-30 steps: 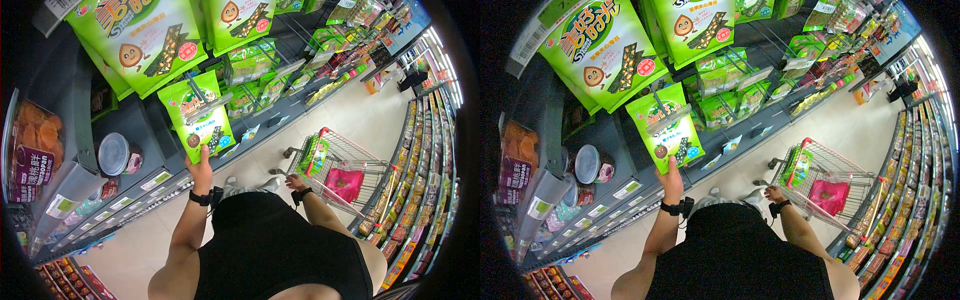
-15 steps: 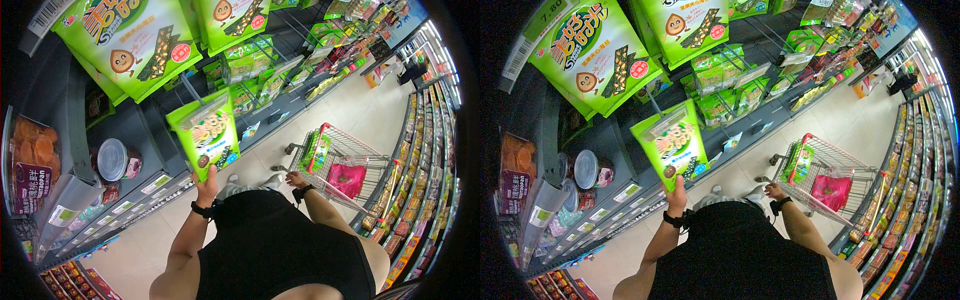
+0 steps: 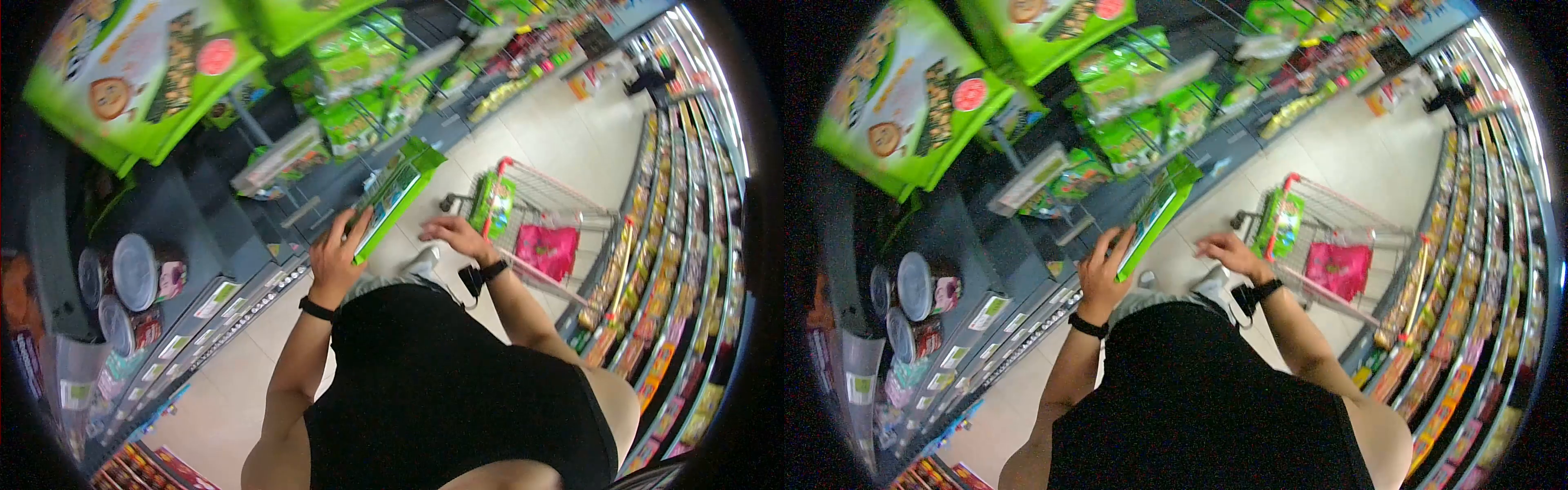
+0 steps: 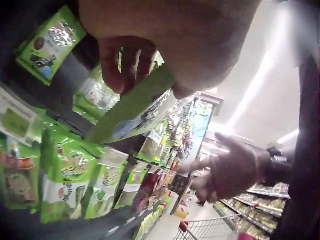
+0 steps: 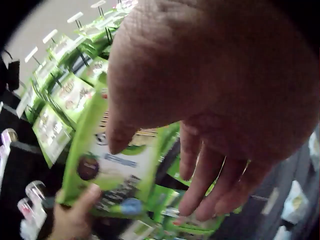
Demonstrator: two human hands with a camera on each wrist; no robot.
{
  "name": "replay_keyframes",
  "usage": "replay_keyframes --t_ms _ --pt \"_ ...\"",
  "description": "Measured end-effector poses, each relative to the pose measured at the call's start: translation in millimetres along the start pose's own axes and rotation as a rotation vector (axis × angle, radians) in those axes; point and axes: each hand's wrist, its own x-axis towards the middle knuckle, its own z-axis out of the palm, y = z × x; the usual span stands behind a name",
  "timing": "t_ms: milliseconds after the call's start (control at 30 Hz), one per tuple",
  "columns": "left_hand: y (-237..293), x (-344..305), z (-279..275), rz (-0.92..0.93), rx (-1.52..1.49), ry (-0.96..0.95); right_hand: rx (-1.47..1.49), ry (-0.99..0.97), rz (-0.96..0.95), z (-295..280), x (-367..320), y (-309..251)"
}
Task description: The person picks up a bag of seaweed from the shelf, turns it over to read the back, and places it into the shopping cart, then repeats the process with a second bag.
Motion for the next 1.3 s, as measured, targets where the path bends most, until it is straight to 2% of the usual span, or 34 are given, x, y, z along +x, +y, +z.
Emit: replay_keyframes --t_ms 33,67,133,233,333,367,467,500,633,733,767,967,1300 --pt "5 10 4 0.079 0.04 -0.019 0.154 -0.037 -0.033 10 -8 -53" --pt "10 18 10 0.165 0.082 -0.033 0.335 -0.089 -0.116 14 -13 -80" --pt "23 25 24 0.237 0.125 -0.079 0.301 -0.134 -0.273 12 -13 -93" --pt "41 29 38 0.299 0.142 -0.097 0.278 0.23 -0.259 30 -14 -115" --pt "53 33 28 0.333 0.055 -0.2 0.319 0.293 -0.239 22 -19 -104" --pt "51 31 26 0.37 0.043 -0.232 0.369 0.305 -0.289 21 -22 -102" --pt "43 20 27 0.294 -0.138 -0.147 0.353 0.297 -0.254 17 -36 -101" --pt "41 17 32 0.189 -0.281 -0.121 0.339 0.293 -0.282 16 -39 -103" --pt "43 27 32 -0.046 -0.489 -0.015 0.427 0.244 -0.25 14 -49 -103" --pt "29 38 38 -0.401 -1.165 -0.376 0.452 0.241 -0.267 17 -56 -106" --pt "28 39 36 -0.384 -1.158 -0.345 0.428 0.202 -0.254 15 -57 -100" --pt "30 42 30 -0.287 -1.018 -0.38 0.497 0.248 -0.257 16 -63 -96" --pt "44 48 37 -0.282 -1.124 -0.354 0.533 0.225 -0.271 9 -68 -92"
